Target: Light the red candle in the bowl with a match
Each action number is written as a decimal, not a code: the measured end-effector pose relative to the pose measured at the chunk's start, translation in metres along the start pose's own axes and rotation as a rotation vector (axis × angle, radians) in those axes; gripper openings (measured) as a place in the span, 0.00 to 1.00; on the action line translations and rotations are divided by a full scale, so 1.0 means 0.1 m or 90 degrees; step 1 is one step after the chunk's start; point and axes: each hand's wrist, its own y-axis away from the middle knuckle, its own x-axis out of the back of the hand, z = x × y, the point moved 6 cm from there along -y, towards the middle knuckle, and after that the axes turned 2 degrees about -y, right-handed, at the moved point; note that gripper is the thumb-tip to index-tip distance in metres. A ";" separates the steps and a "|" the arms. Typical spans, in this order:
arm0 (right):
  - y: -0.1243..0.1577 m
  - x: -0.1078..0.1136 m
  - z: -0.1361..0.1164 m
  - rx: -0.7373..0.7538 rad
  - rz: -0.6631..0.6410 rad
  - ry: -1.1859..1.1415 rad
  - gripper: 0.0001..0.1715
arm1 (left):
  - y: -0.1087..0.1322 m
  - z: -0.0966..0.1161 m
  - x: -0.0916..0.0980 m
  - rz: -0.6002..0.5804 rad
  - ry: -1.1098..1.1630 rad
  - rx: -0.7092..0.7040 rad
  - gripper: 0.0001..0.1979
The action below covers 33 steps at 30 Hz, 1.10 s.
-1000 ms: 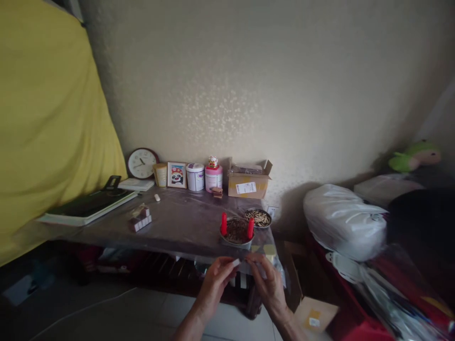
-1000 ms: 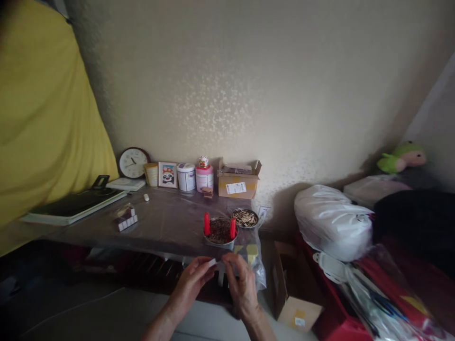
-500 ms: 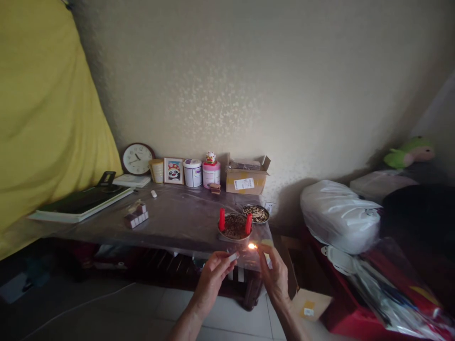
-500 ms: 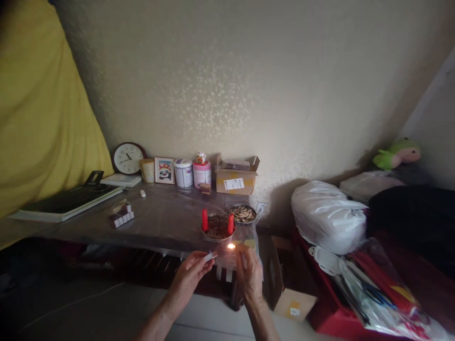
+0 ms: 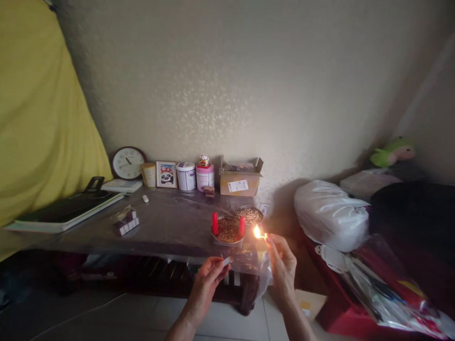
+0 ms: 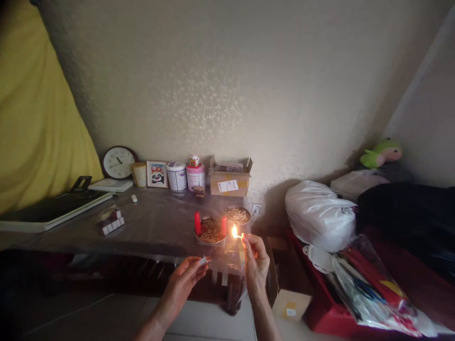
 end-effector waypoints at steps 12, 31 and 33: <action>-0.19 -0.14 -0.10 0.079 -0.035 -0.014 0.13 | -0.02 -0.03 0.02 0.019 -0.013 0.007 0.10; -0.40 -0.33 -0.08 0.049 -0.051 -0.074 0.13 | -0.02 -0.02 -0.02 0.019 -0.035 0.021 0.10; -0.43 -0.35 -0.05 0.044 -0.056 -0.085 0.13 | -0.01 -0.03 -0.03 0.012 -0.043 0.023 0.10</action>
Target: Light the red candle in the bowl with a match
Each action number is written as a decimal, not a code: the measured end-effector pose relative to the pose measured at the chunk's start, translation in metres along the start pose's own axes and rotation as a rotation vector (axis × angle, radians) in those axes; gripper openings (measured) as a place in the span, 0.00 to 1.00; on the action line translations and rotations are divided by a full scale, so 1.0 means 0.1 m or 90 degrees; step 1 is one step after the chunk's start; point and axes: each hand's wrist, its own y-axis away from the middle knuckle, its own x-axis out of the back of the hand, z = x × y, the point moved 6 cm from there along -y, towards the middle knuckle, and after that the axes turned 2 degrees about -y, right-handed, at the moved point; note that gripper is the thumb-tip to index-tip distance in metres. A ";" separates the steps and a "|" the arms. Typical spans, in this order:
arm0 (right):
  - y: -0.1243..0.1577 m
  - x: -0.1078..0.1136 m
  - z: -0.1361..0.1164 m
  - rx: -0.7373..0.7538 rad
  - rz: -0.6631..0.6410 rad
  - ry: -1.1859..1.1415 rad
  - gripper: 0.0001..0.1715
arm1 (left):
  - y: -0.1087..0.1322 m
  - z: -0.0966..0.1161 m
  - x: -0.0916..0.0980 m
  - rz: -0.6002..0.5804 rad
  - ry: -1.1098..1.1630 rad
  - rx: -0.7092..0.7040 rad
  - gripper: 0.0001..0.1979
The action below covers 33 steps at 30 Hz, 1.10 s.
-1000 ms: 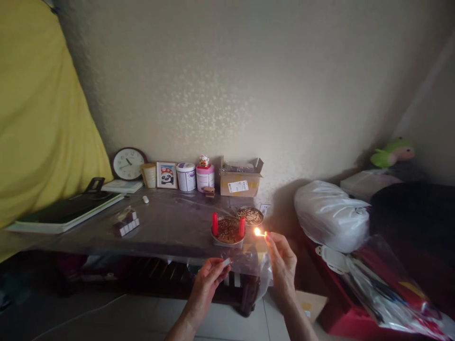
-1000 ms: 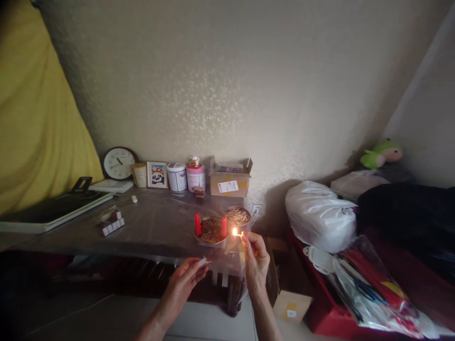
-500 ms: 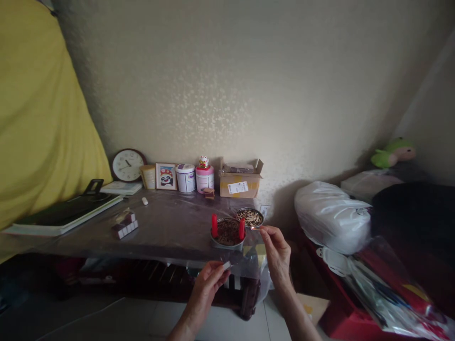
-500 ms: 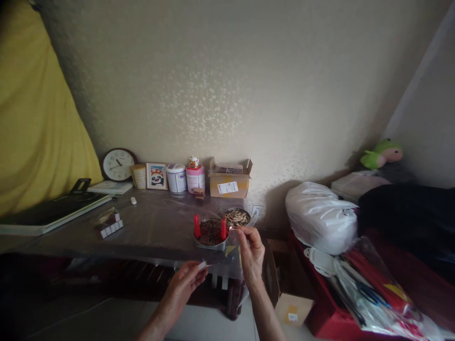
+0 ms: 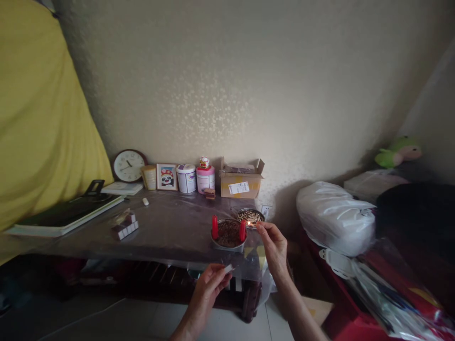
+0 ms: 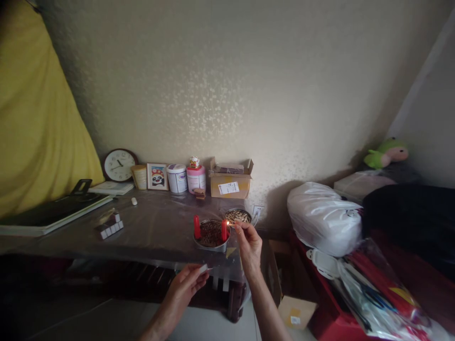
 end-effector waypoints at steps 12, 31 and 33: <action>-0.20 -0.07 0.09 0.001 -0.031 -0.034 0.11 | -0.04 -0.07 0.03 -0.009 -0.015 -0.001 0.09; -0.23 -0.11 0.30 -0.011 -0.029 -0.026 0.11 | -0.07 -0.15 0.07 -0.031 -0.017 0.025 0.08; -0.23 -0.11 0.30 -0.012 -0.030 -0.025 0.10 | -0.05 -0.13 0.06 -0.032 -0.027 0.030 0.08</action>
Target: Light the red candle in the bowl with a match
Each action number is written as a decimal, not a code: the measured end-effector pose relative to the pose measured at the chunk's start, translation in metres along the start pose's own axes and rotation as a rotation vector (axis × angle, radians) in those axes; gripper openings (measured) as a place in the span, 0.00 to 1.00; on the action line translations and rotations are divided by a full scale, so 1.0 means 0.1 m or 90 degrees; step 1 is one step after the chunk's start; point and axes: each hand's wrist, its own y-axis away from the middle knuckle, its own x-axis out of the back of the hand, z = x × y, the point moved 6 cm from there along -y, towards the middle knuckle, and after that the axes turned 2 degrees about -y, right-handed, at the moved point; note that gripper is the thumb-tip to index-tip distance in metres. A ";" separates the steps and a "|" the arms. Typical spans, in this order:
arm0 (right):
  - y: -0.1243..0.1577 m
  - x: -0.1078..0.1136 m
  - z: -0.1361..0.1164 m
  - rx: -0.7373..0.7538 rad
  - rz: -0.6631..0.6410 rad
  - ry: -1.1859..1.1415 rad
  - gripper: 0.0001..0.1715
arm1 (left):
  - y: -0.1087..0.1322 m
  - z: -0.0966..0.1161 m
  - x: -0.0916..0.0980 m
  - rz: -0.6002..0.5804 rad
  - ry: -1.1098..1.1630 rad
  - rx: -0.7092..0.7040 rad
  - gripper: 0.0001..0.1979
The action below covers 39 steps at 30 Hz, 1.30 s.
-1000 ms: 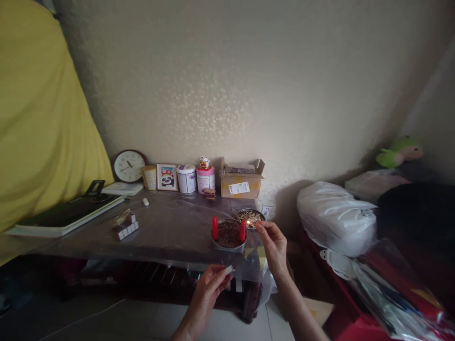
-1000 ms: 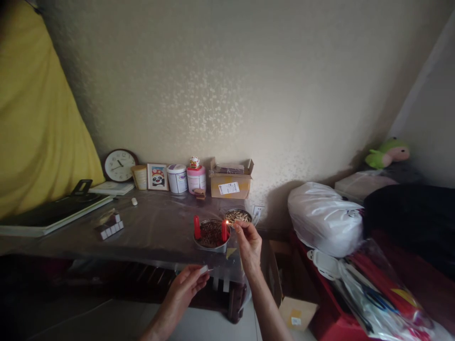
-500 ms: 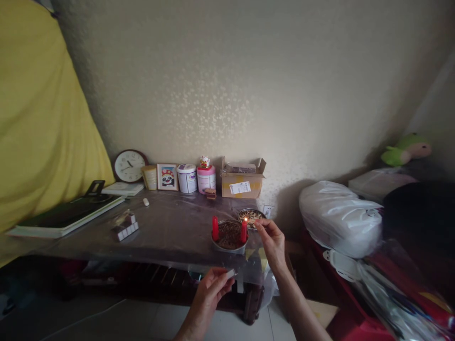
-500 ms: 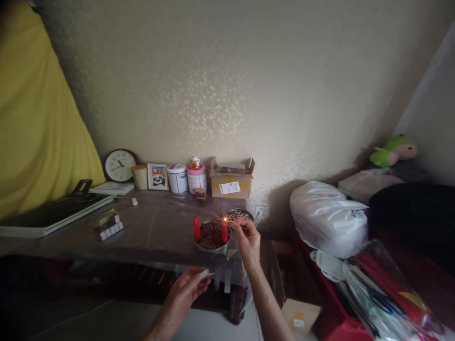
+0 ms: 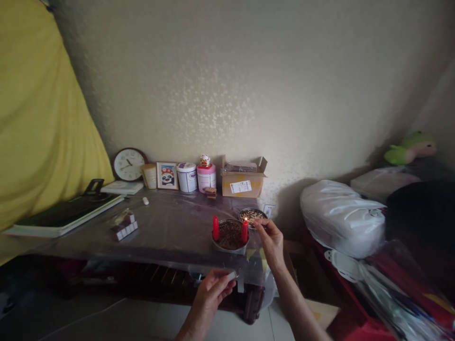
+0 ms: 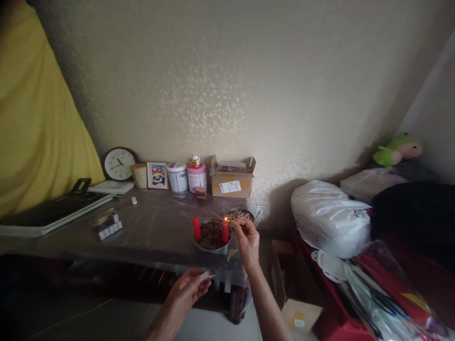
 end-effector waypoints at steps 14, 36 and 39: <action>0.02 -0.02 -0.05 -0.005 -0.005 -0.003 0.09 | -0.03 -0.03 0.03 0.007 -0.001 0.001 0.09; 0.02 -0.03 -0.04 0.004 0.002 -0.009 0.10 | 0.00 0.01 0.01 0.030 -0.002 0.011 0.12; 0.03 -0.02 -0.04 -0.002 0.004 -0.011 0.11 | 0.00 0.02 0.01 0.047 0.008 0.019 0.13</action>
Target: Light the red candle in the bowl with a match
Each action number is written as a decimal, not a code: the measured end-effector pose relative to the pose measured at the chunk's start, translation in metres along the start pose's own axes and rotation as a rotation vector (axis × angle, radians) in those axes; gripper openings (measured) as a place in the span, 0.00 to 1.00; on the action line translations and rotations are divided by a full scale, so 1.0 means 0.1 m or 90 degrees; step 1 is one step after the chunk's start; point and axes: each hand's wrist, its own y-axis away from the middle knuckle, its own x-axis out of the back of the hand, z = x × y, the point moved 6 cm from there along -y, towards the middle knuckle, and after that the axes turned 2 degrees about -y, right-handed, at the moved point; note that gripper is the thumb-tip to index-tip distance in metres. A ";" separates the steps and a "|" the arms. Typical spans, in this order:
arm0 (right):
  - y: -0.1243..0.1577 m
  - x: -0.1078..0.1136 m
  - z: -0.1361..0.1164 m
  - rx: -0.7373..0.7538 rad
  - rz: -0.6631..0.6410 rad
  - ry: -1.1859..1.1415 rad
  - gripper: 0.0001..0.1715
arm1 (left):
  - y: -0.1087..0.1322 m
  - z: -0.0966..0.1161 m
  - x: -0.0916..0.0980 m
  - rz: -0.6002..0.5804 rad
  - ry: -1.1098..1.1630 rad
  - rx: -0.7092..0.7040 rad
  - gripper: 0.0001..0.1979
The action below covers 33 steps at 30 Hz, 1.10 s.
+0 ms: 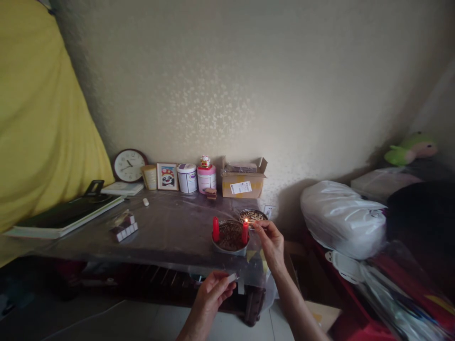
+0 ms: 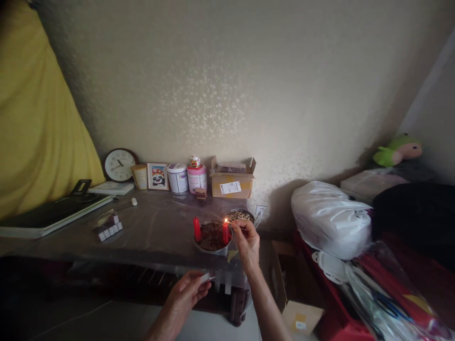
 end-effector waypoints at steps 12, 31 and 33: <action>0.01 0.05 -0.03 -0.020 0.015 -0.024 0.12 | 0.00 -0.01 0.00 0.001 0.012 0.005 0.13; -0.26 0.77 -0.39 -0.034 0.003 0.055 0.08 | -0.03 -0.07 0.03 0.002 0.008 0.001 0.12; -0.29 0.87 -0.39 -0.022 0.024 0.036 0.10 | -0.02 -0.07 0.02 -0.009 0.006 0.000 0.11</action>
